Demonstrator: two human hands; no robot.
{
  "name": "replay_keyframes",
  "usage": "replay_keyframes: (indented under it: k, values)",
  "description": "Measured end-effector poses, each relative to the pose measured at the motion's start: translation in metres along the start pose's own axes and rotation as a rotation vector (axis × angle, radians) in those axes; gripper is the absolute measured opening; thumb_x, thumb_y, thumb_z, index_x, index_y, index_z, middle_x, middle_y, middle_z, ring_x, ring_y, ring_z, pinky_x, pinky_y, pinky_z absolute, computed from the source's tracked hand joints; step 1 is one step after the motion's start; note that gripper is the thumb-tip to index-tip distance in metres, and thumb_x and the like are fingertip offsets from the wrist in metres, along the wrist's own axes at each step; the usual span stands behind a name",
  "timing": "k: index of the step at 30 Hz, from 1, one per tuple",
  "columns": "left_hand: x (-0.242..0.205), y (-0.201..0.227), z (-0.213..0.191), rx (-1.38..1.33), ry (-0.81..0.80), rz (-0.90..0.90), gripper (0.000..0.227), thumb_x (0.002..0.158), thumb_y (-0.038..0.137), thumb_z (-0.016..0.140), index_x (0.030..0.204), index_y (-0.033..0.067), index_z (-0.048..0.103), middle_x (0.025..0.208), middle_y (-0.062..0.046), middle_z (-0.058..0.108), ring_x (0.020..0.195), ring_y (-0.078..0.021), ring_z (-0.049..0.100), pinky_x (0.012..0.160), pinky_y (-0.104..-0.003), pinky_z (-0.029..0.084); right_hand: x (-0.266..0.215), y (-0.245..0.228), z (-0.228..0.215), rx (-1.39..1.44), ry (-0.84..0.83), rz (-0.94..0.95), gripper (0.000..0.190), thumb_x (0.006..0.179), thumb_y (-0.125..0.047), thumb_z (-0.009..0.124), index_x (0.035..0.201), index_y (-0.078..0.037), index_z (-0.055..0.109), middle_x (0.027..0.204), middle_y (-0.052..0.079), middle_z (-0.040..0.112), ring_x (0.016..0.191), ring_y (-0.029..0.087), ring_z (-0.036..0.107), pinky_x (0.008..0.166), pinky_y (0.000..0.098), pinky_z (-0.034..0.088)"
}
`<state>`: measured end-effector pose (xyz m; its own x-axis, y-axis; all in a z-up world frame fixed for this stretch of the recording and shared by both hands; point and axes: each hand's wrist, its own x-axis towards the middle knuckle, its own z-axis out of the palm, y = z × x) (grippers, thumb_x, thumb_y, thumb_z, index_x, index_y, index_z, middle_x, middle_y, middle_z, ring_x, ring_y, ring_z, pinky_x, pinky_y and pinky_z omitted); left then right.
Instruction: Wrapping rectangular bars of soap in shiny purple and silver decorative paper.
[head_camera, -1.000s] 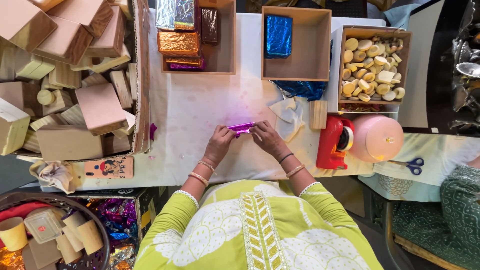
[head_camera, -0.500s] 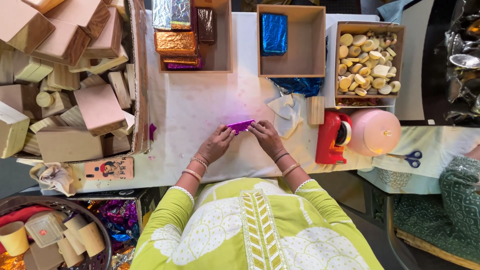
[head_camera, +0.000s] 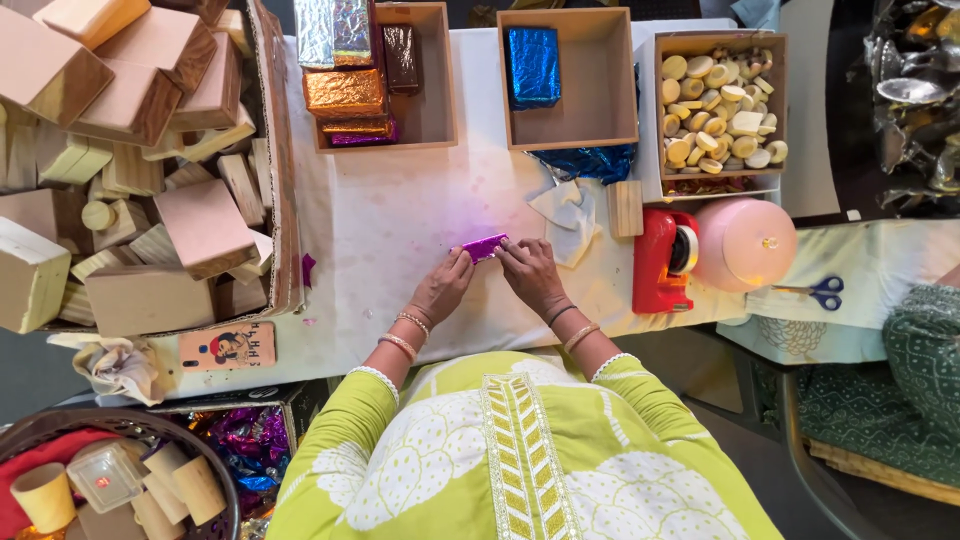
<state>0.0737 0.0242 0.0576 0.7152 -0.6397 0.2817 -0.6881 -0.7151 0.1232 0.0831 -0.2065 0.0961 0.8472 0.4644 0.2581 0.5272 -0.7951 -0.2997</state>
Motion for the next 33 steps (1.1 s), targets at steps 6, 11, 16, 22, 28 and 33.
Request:
replay_keyframes:
  k: [6, 11, 16, 22, 28, 33]
  values:
    - [0.022, 0.005, -0.033, -0.009, -0.137, 0.003, 0.046, 0.088, 0.006, 0.056, 0.133, -0.0029, 0.056, 0.108, -0.014, 0.062, 0.109, -0.0289, 0.061, 0.098, -0.036, 0.054, -0.011, -0.003, -0.008, -0.01, -0.038, -0.002, 0.05, 0.087, -0.009, 0.066, 0.137, -0.013, 0.064, 0.138, 0.004, 0.065, 0.109, 0.024, 0.058, 0.102, 0.0435, 0.04]
    - [0.028, 0.016, -0.033, -0.004, -0.166, -0.023, 0.065, 0.085, 0.005, 0.057, 0.149, -0.0001, 0.048, 0.104, -0.009, 0.061, 0.098, -0.0258, 0.06, 0.089, -0.034, 0.055, -0.02, 0.001, -0.002, -0.015, -0.057, -0.014, 0.059, 0.086, -0.006, 0.064, 0.144, -0.014, 0.058, 0.145, 0.003, 0.06, 0.113, 0.024, 0.055, 0.106, 0.0437, 0.039]
    - [0.031, 0.02, -0.031, 0.025, -0.201, -0.047, 0.068, 0.083, 0.005, 0.057, 0.151, 0.0034, 0.047, 0.104, -0.007, 0.059, 0.097, -0.0253, 0.059, 0.086, -0.033, 0.055, -0.031, 0.01, 0.003, 0.083, -0.059, -0.01, 0.061, 0.086, -0.004, 0.065, 0.145, -0.012, 0.056, 0.149, 0.005, 0.056, 0.122, 0.028, 0.053, 0.109, 0.0435, 0.04]
    - [0.036, 0.019, -0.035, 0.06, -0.256, -0.039, 0.065, 0.085, 0.005, 0.058, 0.15, 0.0062, 0.049, 0.102, -0.007, 0.057, 0.098, -0.026, 0.058, 0.083, -0.034, 0.056, -0.06, 0.031, -0.015, 0.159, -0.085, -0.022, 0.05, 0.085, -0.003, 0.065, 0.134, -0.015, 0.062, 0.143, 0.006, 0.059, 0.126, 0.03, 0.052, 0.109, 0.0431, 0.042]
    - [0.039, 0.022, -0.04, 0.046, -0.304, -0.035, 0.067, 0.084, 0.004, 0.058, 0.15, 0.009, 0.049, 0.103, -0.008, 0.058, 0.098, -0.0262, 0.057, 0.08, -0.034, 0.056, -0.13, 0.07, -0.072, 0.133, 0.185, 0.396, 0.03, 0.095, -0.003, 0.065, 0.123, -0.011, 0.065, 0.123, 0.011, 0.061, 0.125, 0.03, 0.053, 0.112, 0.0438, 0.043]
    - [0.04, 0.02, -0.037, 0.083, -0.295, -0.015, 0.064, 0.084, 0.005, 0.058, 0.148, 0.0101, 0.051, 0.103, -0.008, 0.058, 0.099, -0.0257, 0.059, 0.08, -0.033, 0.057, -0.196, 0.117, -0.115, -0.231, 0.357, 0.883, 0.036, 0.095, -0.016, 0.067, 0.13, -0.008, 0.066, 0.121, 0.018, 0.058, 0.117, 0.038, 0.049, 0.103, 0.05, 0.038]
